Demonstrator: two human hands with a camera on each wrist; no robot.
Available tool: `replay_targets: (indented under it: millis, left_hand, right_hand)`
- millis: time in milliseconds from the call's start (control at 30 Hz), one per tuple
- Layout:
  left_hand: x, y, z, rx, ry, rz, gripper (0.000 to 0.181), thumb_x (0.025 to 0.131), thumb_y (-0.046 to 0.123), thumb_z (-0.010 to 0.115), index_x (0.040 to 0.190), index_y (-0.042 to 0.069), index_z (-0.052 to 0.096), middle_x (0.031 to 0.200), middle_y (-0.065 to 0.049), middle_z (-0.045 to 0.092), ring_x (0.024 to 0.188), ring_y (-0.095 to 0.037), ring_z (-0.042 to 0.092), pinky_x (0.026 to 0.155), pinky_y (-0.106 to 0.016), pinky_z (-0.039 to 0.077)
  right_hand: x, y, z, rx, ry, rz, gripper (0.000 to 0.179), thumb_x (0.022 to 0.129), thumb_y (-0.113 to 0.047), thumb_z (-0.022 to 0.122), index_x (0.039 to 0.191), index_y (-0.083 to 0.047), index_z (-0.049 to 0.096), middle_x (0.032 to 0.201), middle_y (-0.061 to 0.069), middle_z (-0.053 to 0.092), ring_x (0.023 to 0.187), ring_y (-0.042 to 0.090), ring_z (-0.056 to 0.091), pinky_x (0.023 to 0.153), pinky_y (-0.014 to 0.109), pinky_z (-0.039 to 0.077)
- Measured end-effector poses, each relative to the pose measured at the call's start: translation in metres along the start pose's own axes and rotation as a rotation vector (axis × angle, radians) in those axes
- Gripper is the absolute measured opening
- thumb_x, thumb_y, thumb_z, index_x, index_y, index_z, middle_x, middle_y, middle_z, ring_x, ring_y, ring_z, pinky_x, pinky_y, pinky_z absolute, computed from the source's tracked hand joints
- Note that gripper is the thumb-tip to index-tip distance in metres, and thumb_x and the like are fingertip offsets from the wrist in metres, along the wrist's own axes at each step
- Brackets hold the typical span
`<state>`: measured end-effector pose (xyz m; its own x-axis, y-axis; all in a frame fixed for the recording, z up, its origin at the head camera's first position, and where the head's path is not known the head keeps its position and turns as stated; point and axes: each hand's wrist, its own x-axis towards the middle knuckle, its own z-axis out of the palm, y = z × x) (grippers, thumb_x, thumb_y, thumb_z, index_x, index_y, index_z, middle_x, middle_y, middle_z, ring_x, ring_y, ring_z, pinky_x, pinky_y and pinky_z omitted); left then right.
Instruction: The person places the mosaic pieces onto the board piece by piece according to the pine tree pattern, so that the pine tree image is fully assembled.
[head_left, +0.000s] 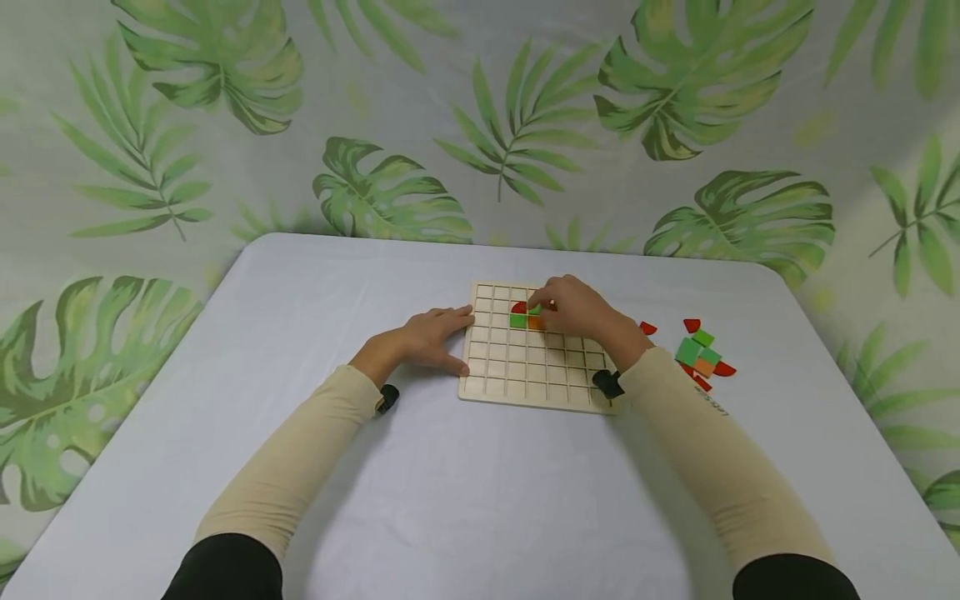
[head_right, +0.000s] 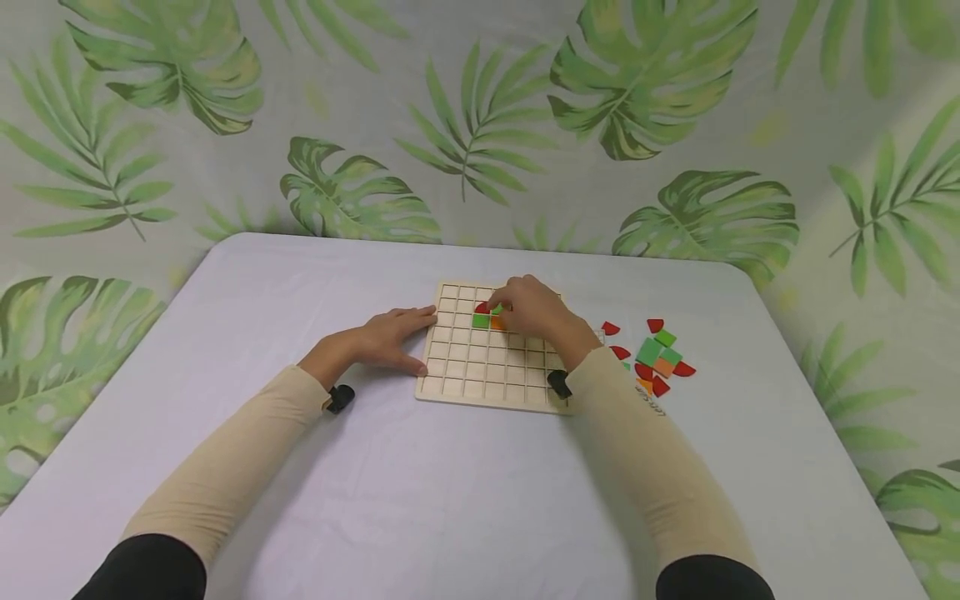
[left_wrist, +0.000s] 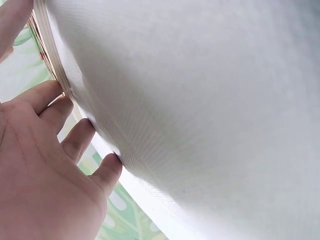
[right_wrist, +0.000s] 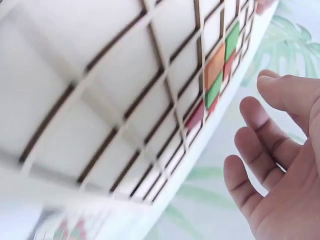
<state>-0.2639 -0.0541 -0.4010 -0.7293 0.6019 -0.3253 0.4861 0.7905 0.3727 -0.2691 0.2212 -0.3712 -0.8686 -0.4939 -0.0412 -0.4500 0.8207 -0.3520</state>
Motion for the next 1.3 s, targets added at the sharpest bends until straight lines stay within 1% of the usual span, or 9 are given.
replay_targets:
  millis: [167,267,400,500,667,767,933,1067,1300]
  left_hand:
    - [0.0,0.0,0.0,0.003,-0.001,-0.006,0.094,0.086,0.049,0.072,0.16,0.018,0.022,0.17,0.003,0.009,0.156,-0.031,0.014,0.124,-0.055,0.018]
    - [0.0,-0.001,0.001,0.009,-0.002,-0.002,0.094,0.087,0.051,0.071,0.16,0.018,0.022,0.17,0.003,0.009,0.156,-0.031,0.014,0.124,-0.055,0.018]
    - [0.0,0.0,0.001,0.01,-0.007,-0.007,0.095,0.086,0.051,0.072,0.16,0.019,0.022,0.17,0.003,0.008,0.156,-0.031,0.013,0.124,-0.056,0.018]
    - [0.0,-0.001,0.001,0.007,-0.009,-0.013,0.095,0.086,0.051,0.072,0.16,0.019,0.022,0.17,0.004,0.008,0.156,-0.03,0.013,0.124,-0.056,0.018]
    - [0.001,-0.001,0.001,0.002,-0.007,-0.013,0.095,0.086,0.051,0.072,0.16,0.02,0.022,0.17,0.004,0.008,0.156,-0.03,0.013,0.124,-0.056,0.018]
    - [0.001,0.0,0.0,0.005,-0.006,-0.006,0.094,0.086,0.051,0.072,0.16,0.019,0.022,0.17,0.003,0.008,0.156,-0.03,0.013,0.124,-0.056,0.018]
    - [0.001,-0.001,0.0,0.015,0.001,-0.014,0.094,0.086,0.05,0.072,0.16,0.019,0.022,0.17,0.004,0.008,0.156,-0.03,0.014,0.124,-0.055,0.018]
    - [-0.001,-0.001,-0.001,-0.001,-0.003,-0.013,0.095,0.086,0.049,0.073,0.16,0.018,0.022,0.17,0.003,0.009,0.156,-0.031,0.014,0.124,-0.056,0.018]
    - [0.0,0.001,0.0,0.0,-0.003,-0.002,0.094,0.086,0.049,0.072,0.16,0.017,0.022,0.17,0.002,0.009,0.156,-0.031,0.014,0.124,-0.055,0.018]
  right_hand:
    - [-0.016,0.014,-0.01,-0.013,0.008,0.029,0.026,0.096,-0.007,0.057,0.117,-0.007,0.074,0.107,0.012,0.07,0.095,0.027,0.059,0.086,0.044,0.05]
    - [-0.03,0.024,-0.018,-0.004,0.004,0.064,0.026,0.097,-0.008,0.057,0.118,-0.007,0.073,0.109,0.013,0.069,0.099,0.029,0.059,0.087,0.046,0.049]
    - [-0.05,0.041,-0.031,0.003,0.017,0.086,0.027,0.098,-0.007,0.056,0.12,-0.005,0.071,0.108,0.015,0.069,0.1,0.031,0.059,0.089,0.049,0.049]
    - [-0.064,0.054,-0.04,-0.009,0.039,0.098,0.027,0.099,-0.008,0.055,0.121,-0.003,0.07,0.109,0.016,0.069,0.101,0.032,0.06,0.09,0.051,0.049]
    - [-0.089,0.076,-0.051,-0.027,0.06,0.153,0.027,0.098,-0.009,0.057,0.121,-0.001,0.069,0.11,0.019,0.068,0.1,0.034,0.058,0.088,0.053,0.049]
    - [-0.107,0.094,-0.054,-0.034,0.066,0.2,0.027,0.097,-0.009,0.058,0.119,0.0,0.069,0.109,0.021,0.068,0.099,0.035,0.057,0.086,0.053,0.049]
    - [-0.132,0.132,-0.053,-0.021,0.087,0.299,0.028,0.097,-0.01,0.055,0.118,0.002,0.068,0.11,0.026,0.067,0.098,0.038,0.055,0.084,0.054,0.049]
    - [-0.143,0.149,-0.052,-0.001,0.088,0.376,0.031,0.098,-0.013,0.052,0.12,0.004,0.067,0.115,0.029,0.065,0.1,0.04,0.055,0.086,0.056,0.049]
    - [-0.15,0.155,-0.05,0.012,0.062,0.42,0.032,0.098,-0.013,0.052,0.12,0.004,0.066,0.115,0.03,0.063,0.099,0.04,0.055,0.081,0.051,0.053]
